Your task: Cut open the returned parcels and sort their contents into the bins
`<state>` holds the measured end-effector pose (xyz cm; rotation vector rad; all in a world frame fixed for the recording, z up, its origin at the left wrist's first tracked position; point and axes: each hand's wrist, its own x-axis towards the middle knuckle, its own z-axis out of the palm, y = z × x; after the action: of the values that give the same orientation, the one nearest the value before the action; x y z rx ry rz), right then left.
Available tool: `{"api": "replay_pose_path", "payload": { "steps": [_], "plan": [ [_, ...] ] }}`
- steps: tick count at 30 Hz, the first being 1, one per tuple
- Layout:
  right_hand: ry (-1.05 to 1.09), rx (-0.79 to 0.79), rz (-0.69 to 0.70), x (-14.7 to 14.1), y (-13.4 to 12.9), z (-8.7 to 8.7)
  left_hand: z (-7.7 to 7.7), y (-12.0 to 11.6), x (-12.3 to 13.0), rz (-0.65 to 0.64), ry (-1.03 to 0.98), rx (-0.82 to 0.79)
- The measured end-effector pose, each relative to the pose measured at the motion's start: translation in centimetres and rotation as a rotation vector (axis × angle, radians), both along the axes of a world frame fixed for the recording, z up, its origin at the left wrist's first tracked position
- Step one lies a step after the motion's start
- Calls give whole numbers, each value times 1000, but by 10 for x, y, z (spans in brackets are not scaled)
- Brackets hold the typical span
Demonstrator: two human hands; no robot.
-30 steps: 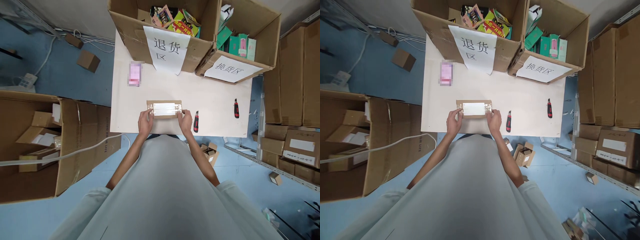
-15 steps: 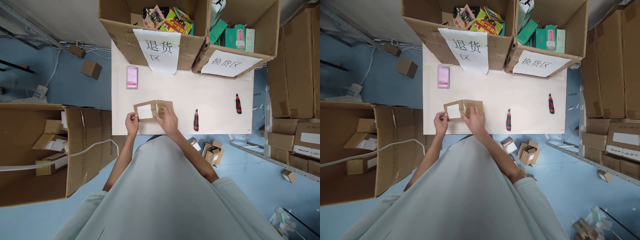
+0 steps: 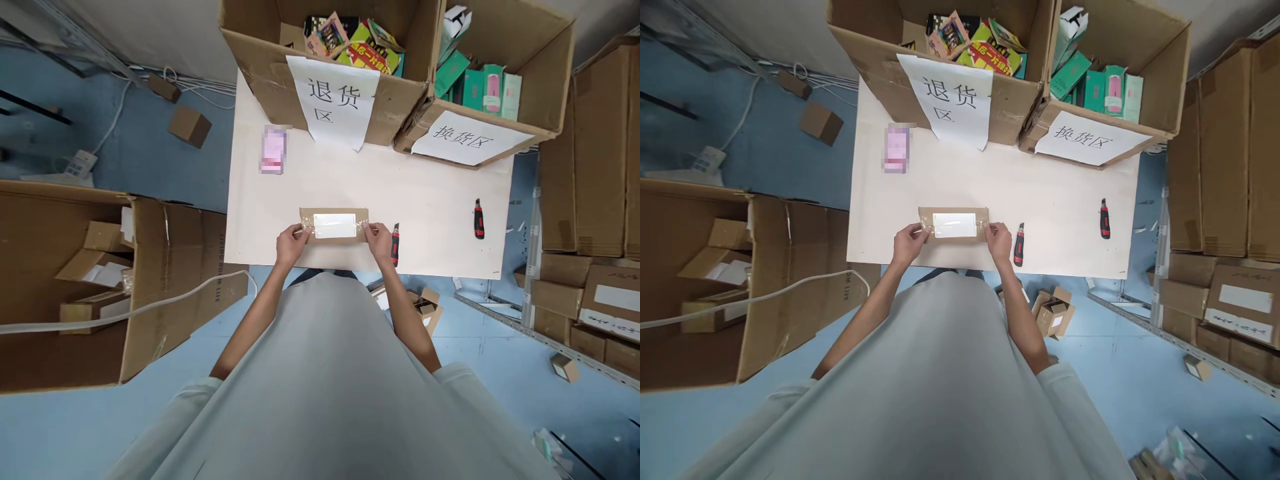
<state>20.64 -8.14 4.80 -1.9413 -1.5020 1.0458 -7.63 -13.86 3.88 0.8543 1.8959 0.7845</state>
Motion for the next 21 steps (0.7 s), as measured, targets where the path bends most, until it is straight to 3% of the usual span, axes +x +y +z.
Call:
{"api": "replay_pose_path", "payload": {
  "steps": [6,10,14,21],
  "plan": [
    [41,-27,-20,9,-53,-1,0,-42,-5,21,-168,-19],
    [58,-67,-25,14,-70,-3,1,-59,0,50,-223,-35],
    [62,-48,-17,13,-67,-3,3,-56,2,51,-219,-22],
    [-2,17,21,7,-60,-4,8,-30,-8,44,-106,81]
  ]
}}
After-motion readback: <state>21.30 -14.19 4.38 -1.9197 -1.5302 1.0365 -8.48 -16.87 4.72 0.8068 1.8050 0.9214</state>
